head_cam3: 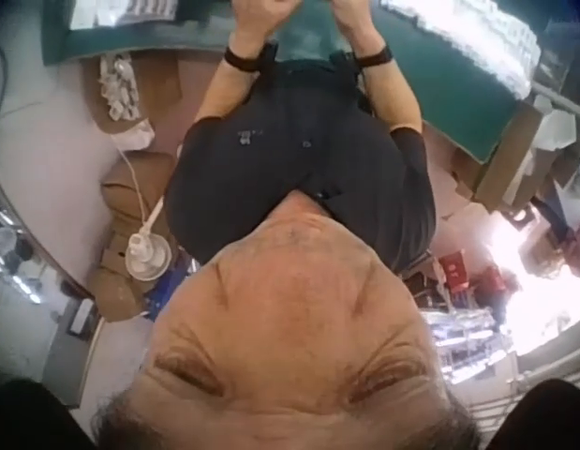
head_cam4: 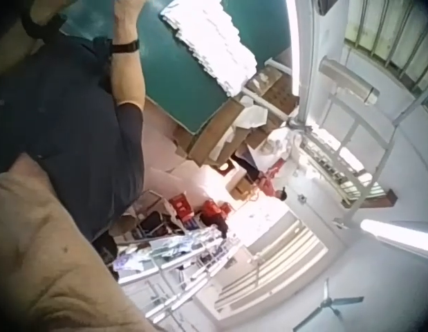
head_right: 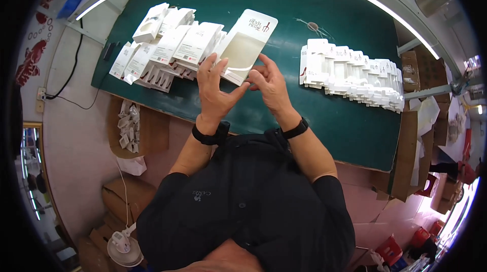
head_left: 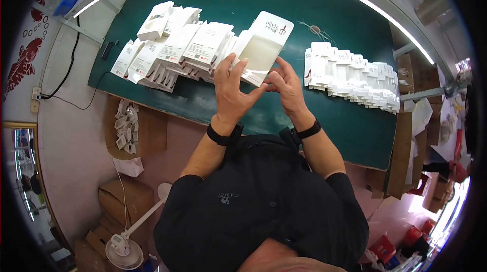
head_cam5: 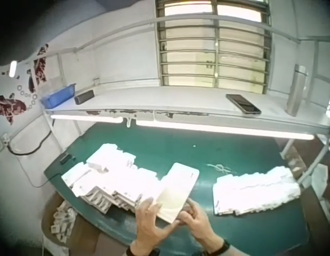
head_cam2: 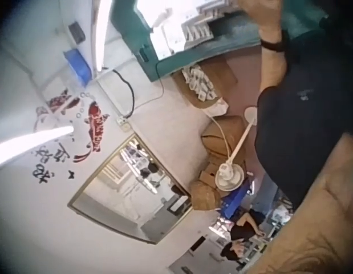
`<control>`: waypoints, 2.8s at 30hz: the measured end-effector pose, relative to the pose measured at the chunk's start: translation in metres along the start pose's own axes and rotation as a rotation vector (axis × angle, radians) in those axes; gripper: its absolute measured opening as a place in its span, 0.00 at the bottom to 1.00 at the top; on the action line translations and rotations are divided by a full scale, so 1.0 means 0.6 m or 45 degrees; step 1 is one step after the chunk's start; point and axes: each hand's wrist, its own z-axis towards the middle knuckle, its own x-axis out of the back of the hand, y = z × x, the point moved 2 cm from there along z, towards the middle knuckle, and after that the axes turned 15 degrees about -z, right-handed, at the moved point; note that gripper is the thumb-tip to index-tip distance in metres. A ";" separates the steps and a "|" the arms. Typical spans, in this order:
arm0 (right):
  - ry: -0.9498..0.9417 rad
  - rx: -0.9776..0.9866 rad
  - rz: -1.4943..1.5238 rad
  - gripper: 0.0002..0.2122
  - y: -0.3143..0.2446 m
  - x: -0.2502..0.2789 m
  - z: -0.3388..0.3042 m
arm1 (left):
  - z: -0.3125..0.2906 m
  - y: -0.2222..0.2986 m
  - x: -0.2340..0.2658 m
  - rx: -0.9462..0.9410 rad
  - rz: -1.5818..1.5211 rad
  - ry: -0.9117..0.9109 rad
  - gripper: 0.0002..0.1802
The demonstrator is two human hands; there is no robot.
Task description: The person picks up flat white boxes, folds the flaps and sides to assemble them, and places each finished box onto a stack.
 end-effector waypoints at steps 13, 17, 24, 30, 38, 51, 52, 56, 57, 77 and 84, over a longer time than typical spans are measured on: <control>-0.022 -0.012 -0.236 0.28 0.004 0.053 -0.014 | -0.017 -0.051 -0.066 1.308 -1.907 -0.042 0.27; 0.004 -0.007 -0.166 0.29 0.000 0.053 -0.017 | -0.016 -0.060 -0.092 1.539 -2.002 -0.031 0.25; 0.096 0.040 -0.187 0.31 0.000 0.066 -0.021 | -0.022 -0.052 -0.121 1.757 -2.079 -0.032 0.23; 0.096 0.039 -0.195 0.30 0.001 0.067 -0.022 | -0.019 -0.040 -0.124 1.815 -2.056 0.045 0.22; 0.095 0.105 -0.315 0.31 0.016 0.063 -0.028 | -0.029 -0.040 -0.126 1.725 -2.164 0.034 0.23; 0.581 0.611 -1.115 0.26 -0.020 0.063 -0.051 | -0.057 -0.040 -0.131 1.670 -1.698 -0.027 0.25; 0.598 0.738 -1.315 0.25 -0.022 0.062 -0.053 | -0.048 -0.028 -0.128 1.665 -1.789 -0.040 0.25; 0.436 1.024 -1.673 0.22 -0.027 0.056 -0.064 | -0.031 -0.026 -0.134 1.662 -2.010 -0.098 0.26; 0.433 1.025 -1.672 0.22 -0.032 0.053 -0.066 | -0.027 -0.035 -0.138 1.670 -2.051 -0.128 0.27; 0.169 0.336 -0.542 0.32 0.019 0.075 -0.049 | -0.036 -0.020 -0.144 1.802 -2.092 -0.011 0.25; 0.250 0.311 -0.313 0.31 0.063 0.070 -0.047 | -0.047 -0.018 -0.141 1.790 -2.043 -0.013 0.24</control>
